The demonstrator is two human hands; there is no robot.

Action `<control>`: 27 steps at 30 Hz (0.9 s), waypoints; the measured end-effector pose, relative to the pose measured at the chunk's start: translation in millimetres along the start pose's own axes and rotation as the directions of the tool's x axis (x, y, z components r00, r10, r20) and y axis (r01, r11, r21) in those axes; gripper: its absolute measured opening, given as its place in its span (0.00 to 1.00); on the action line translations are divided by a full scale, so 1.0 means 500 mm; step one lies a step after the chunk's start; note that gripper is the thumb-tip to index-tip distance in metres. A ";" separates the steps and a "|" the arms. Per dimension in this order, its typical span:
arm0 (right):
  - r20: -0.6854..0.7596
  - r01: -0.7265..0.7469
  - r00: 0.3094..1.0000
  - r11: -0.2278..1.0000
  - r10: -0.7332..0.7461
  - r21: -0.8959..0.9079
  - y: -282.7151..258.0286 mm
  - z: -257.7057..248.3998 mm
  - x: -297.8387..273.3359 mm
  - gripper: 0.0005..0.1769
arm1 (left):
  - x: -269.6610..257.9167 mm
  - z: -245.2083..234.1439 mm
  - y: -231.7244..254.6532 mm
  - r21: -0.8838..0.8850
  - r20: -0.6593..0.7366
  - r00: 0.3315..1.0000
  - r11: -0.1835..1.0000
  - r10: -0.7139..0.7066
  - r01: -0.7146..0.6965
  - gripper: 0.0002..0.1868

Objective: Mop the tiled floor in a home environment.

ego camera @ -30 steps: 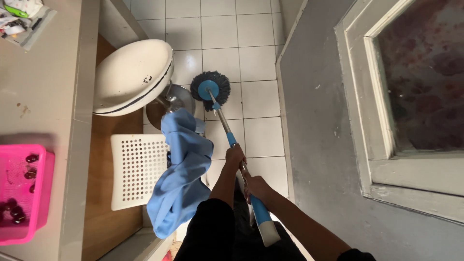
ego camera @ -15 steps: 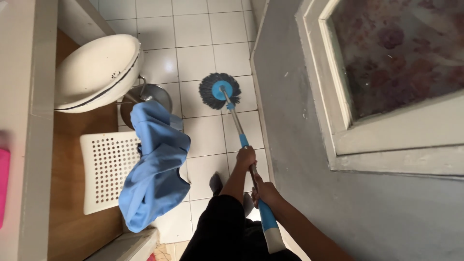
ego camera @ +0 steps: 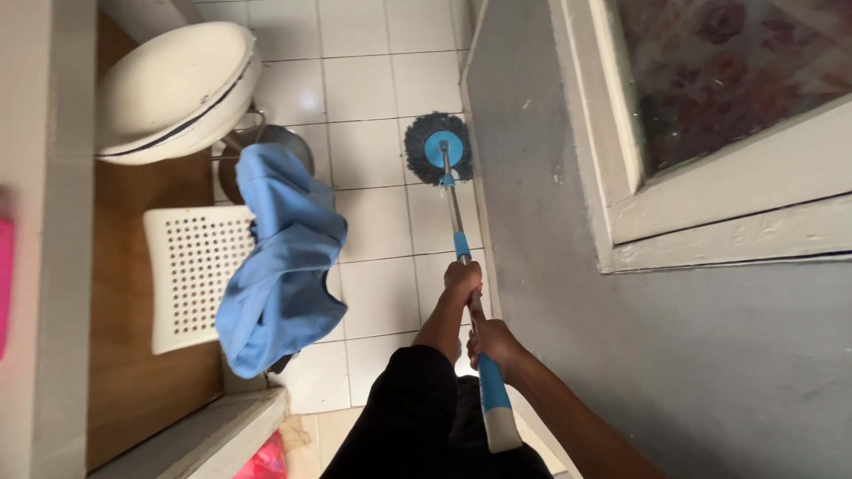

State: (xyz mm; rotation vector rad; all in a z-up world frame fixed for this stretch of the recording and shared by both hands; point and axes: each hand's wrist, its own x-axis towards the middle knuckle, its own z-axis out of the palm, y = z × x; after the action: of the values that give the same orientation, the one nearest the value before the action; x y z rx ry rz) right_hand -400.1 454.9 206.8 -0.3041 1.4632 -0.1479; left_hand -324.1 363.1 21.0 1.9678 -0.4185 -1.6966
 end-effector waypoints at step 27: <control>0.021 -0.060 0.998 0.967 0.067 -0.248 0.065 0.099 -0.022 0.33 | -0.066 -0.200 -0.085 -0.252 -0.123 0.988 0.966 -0.094 0.061 0.13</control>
State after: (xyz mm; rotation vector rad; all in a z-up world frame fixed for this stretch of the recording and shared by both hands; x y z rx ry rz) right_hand -354.8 494.8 211.8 -0.4595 1.4621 0.0918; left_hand -235.7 433.0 33.9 1.9188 -0.0760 -1.5664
